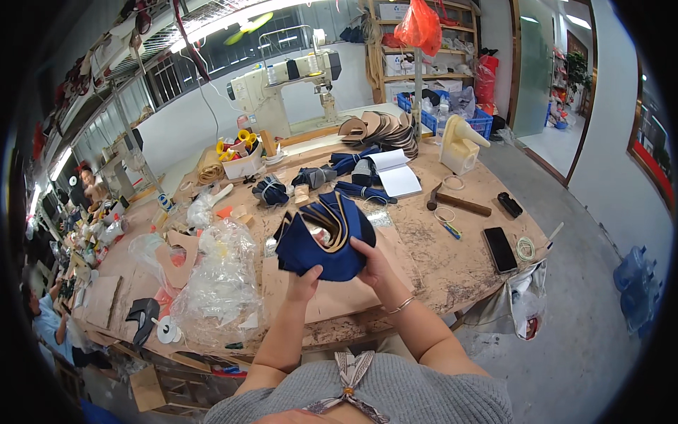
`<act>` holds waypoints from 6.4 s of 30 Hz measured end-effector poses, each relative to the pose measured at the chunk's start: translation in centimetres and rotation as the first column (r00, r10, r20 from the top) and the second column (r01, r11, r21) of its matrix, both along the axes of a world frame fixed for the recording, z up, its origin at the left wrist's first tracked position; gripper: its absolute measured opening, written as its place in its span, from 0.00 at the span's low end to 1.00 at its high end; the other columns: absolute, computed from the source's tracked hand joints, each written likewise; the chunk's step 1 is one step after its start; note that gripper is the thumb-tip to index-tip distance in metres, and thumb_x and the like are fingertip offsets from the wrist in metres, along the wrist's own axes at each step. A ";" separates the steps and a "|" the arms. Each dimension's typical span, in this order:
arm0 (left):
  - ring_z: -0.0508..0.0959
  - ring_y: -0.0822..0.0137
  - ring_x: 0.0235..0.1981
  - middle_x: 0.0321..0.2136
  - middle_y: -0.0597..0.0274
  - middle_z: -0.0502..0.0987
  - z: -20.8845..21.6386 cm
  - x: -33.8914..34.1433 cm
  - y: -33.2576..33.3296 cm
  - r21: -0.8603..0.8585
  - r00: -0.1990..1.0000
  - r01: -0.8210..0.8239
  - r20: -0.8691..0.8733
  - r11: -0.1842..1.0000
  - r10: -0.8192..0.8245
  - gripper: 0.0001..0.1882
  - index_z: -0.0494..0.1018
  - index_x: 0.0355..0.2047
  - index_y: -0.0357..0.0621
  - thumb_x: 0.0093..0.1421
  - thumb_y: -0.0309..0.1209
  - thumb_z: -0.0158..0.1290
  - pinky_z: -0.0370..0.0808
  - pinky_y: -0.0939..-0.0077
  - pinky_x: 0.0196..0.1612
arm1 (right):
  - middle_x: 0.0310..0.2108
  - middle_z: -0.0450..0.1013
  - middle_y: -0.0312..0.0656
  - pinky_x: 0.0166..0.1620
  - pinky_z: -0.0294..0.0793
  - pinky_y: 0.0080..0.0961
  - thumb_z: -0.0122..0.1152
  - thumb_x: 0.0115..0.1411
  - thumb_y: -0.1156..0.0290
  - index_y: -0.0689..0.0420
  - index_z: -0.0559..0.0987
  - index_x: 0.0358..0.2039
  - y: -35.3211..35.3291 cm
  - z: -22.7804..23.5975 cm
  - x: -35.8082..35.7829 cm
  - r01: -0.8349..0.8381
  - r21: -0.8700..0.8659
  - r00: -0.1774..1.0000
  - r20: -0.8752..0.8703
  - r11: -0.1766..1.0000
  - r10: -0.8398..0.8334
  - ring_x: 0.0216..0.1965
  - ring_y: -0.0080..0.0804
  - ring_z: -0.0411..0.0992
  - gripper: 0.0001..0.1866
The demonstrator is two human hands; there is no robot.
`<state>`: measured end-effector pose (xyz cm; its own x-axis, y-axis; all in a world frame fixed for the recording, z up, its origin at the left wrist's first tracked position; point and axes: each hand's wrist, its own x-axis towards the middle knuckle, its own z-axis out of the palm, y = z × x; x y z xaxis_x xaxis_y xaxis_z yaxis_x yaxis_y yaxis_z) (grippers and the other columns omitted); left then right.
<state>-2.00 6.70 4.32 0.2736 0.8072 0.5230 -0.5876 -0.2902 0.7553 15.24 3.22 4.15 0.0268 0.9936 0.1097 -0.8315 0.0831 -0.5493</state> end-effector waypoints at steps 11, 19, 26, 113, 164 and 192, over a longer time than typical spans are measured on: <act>0.66 0.49 0.58 0.54 0.54 0.71 0.9 1.1 1.9 0.539 0.269 0.008 -0.812 0.842 0.517 0.39 0.70 0.53 0.44 0.45 0.52 0.65 0.50 0.50 0.64 | 0.45 0.75 0.43 0.47 0.75 0.22 0.67 0.51 0.77 0.62 0.67 0.58 -0.5 5.1 0.8 0.118 0.339 0.336 0.871 0.934 -0.358 0.44 0.26 0.74 0.33; 0.75 0.65 0.49 0.50 0.56 0.73 3.2 2.0 2.1 -0.407 0.738 0.078 -0.590 0.910 -0.327 0.37 0.66 0.56 0.42 0.46 0.33 0.69 0.73 0.73 0.50 | 0.58 0.65 0.49 0.54 0.69 0.32 0.62 0.59 0.67 0.57 0.72 0.56 0.0 7.6 0.7 -0.010 0.580 0.065 0.813 0.814 -0.579 0.55 0.46 0.68 0.24; 0.69 0.65 0.56 0.53 0.60 0.71 1.8 1.4 2.8 -0.346 0.839 0.205 -0.419 0.916 -0.346 0.37 0.64 0.58 0.40 0.47 0.22 0.66 0.66 0.70 0.59 | 0.61 0.62 0.48 0.58 0.62 0.27 0.55 0.63 0.69 0.65 0.78 0.43 -0.4 7.4 0.5 0.149 0.533 0.011 0.841 0.833 -0.540 0.58 0.43 0.64 0.14; 0.75 0.69 0.45 0.46 0.60 0.76 -1.8 2.0 5.8 0.162 0.842 -0.293 -0.424 0.942 0.334 0.26 0.68 0.57 0.41 0.56 0.18 0.51 0.71 0.74 0.50 | 0.22 0.60 0.25 0.27 0.61 0.13 0.55 0.65 0.61 0.56 0.66 0.57 4.2 10.5 2.5 -0.235 -0.033 0.864 0.450 0.971 0.224 0.22 0.14 0.55 0.23; 0.75 0.70 0.35 0.36 0.62 0.74 -6.9 -4.2 1.6 -0.247 0.823 -0.382 -0.530 0.890 0.206 0.17 0.71 0.42 0.32 0.55 0.26 0.62 0.73 0.76 0.38 | 0.35 0.72 0.47 0.43 0.69 0.35 0.57 0.59 0.72 0.64 0.74 0.41 -15.9 -6.0 28.7 0.778 0.500 -0.620 0.710 -0.380 -0.335 0.39 0.44 0.69 0.12; 0.63 0.46 0.60 0.53 0.50 0.68 -5.5 -0.7 -5.6 0.721 0.317 -0.196 -0.595 0.665 0.738 0.25 0.71 0.48 0.34 0.50 0.32 0.60 0.62 0.56 0.60 | 0.32 0.75 0.38 0.38 0.74 0.18 0.64 0.56 0.76 0.60 0.75 0.31 -3.3 -2.5 2.5 0.267 0.168 0.674 0.671 0.949 -0.308 0.34 0.22 0.74 0.05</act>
<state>-2.72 1.07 -1.15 0.4139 0.6803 0.6049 0.5715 -0.7114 0.4091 17.78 -0.13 1.63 0.2076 0.9420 0.2638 -0.1599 0.2987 -0.9409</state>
